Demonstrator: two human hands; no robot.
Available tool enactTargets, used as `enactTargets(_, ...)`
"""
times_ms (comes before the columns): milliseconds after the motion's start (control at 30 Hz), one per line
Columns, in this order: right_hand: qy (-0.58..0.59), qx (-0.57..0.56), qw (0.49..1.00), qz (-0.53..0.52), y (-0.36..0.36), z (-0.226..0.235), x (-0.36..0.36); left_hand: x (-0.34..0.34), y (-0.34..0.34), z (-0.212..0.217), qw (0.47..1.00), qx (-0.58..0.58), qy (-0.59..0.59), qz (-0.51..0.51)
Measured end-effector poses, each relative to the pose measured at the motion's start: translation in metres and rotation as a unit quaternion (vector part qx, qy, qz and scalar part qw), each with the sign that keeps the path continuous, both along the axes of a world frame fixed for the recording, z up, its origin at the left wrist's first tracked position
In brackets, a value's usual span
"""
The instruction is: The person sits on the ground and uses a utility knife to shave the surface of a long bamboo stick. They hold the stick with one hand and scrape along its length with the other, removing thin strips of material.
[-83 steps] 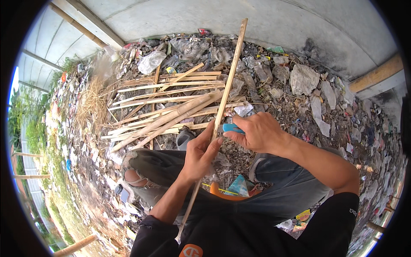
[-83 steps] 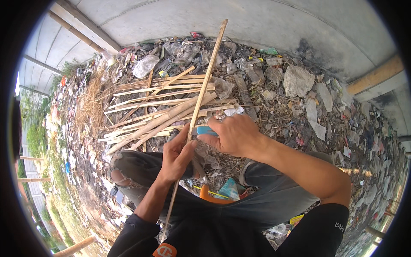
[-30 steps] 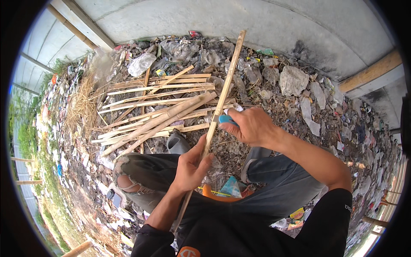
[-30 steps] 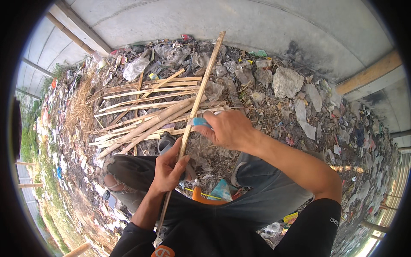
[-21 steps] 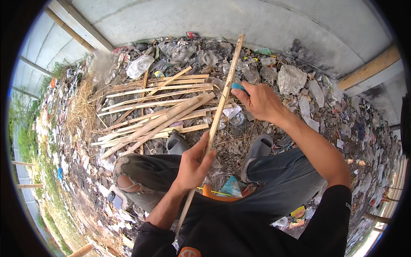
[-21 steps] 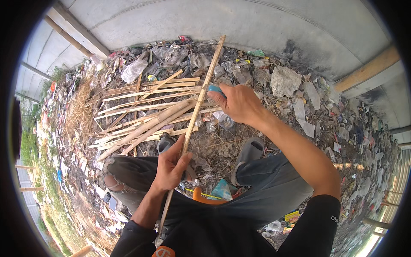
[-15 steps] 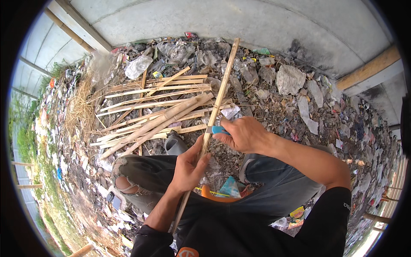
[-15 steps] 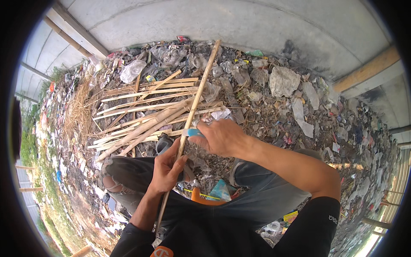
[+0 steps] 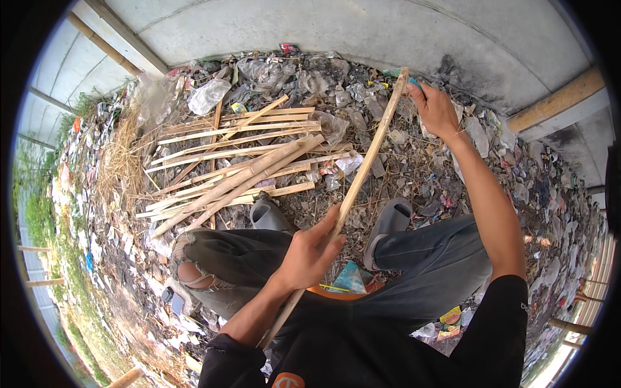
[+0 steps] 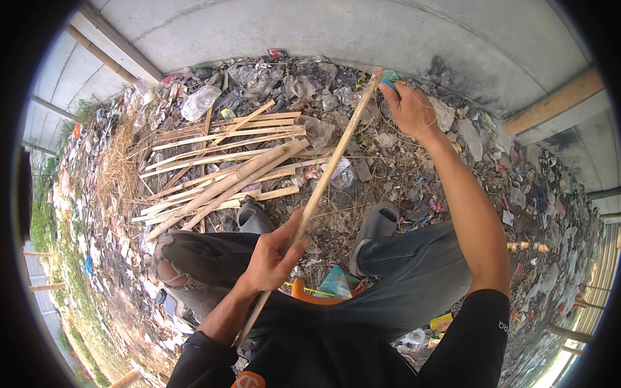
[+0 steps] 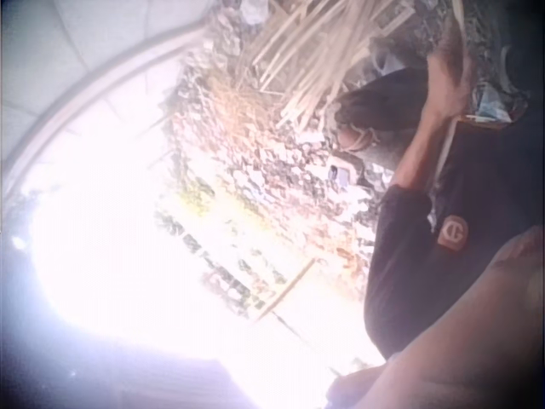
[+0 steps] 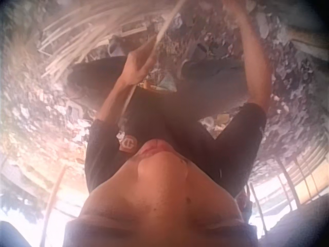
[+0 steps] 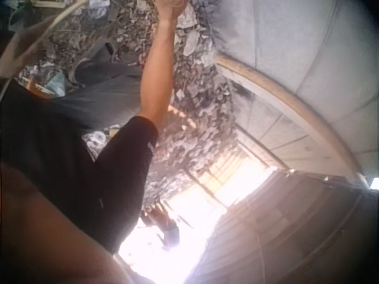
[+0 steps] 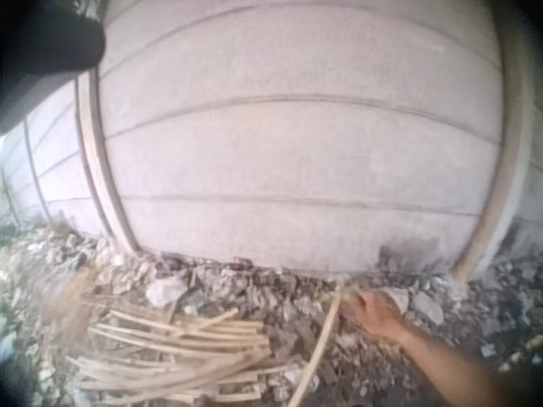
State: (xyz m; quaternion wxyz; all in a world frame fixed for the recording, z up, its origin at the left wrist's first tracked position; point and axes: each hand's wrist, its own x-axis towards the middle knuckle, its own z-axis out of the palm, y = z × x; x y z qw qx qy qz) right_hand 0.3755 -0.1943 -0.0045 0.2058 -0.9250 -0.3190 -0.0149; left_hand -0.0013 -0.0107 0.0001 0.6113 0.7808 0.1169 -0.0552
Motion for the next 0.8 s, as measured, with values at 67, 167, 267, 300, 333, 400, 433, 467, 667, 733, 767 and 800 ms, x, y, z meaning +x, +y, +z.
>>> enactTargets(67,-0.012,0.002,1.000,-0.012,-0.001,-0.006,0.005,0.001,-0.003,-0.006,1.000,-0.006,-0.029,0.007)
enactTargets(167,-0.045,0.037,0.998,-0.012,0.000,-0.019,0.011,0.000,-0.007,-0.009,0.998,-0.005,-0.056,0.011)
enactTargets(267,-0.045,0.038,0.998,0.002,-0.001,-0.016,0.012,-0.001,-0.004,-0.002,1.000,-0.005,-0.011,-0.008)
enactTargets(300,-0.039,0.030,0.999,0.008,-0.001,-0.014,0.010,-0.003,-0.004,-0.004,0.999,-0.029,-0.015,-0.001)
enactTargets(333,-0.066,0.040,0.997,0.009,-0.001,-0.014,0.008,-0.004,-0.005,-0.008,0.998,-0.052,-0.019,0.006)
enactTargets(400,-0.110,0.046,0.993,0.014,-0.003,-0.014,0.002,-0.008,-0.004,-0.009,0.996,-0.087,-0.013,0.011)
enactTargets(433,-0.127,0.043,0.991,0.017,-0.001,-0.010,-0.003,-0.011,-0.002,-0.009,0.995,-0.100,-0.002,0.009)
enactTargets(467,-0.135,0.026,0.990,0.022,-0.001,-0.003,-0.007,-0.012,-0.001,-0.009,0.994,-0.113,0.009,0.007)
enactTargets(667,-0.013,0.071,0.995,0.071,0.002,-0.004,-0.002,-0.012,-0.003,-0.008,0.991,-0.134,-0.013,0.018)
enactTargets(733,0.065,0.074,0.991,0.087,-0.004,-0.011,0.009,-0.012,0.001,-0.004,0.997,-0.076,0.018,-0.006)
enactTargets(767,0.120,0.059,0.988,0.077,-0.006,-0.011,0.012,-0.012,0.002,-0.003,0.998,-0.047,0.035,-0.018)
enactTargets(800,0.175,0.045,0.981,0.068,-0.008,-0.011,0.016,-0.012,0.001,-0.010,0.999,-0.039,-0.008,-0.013)
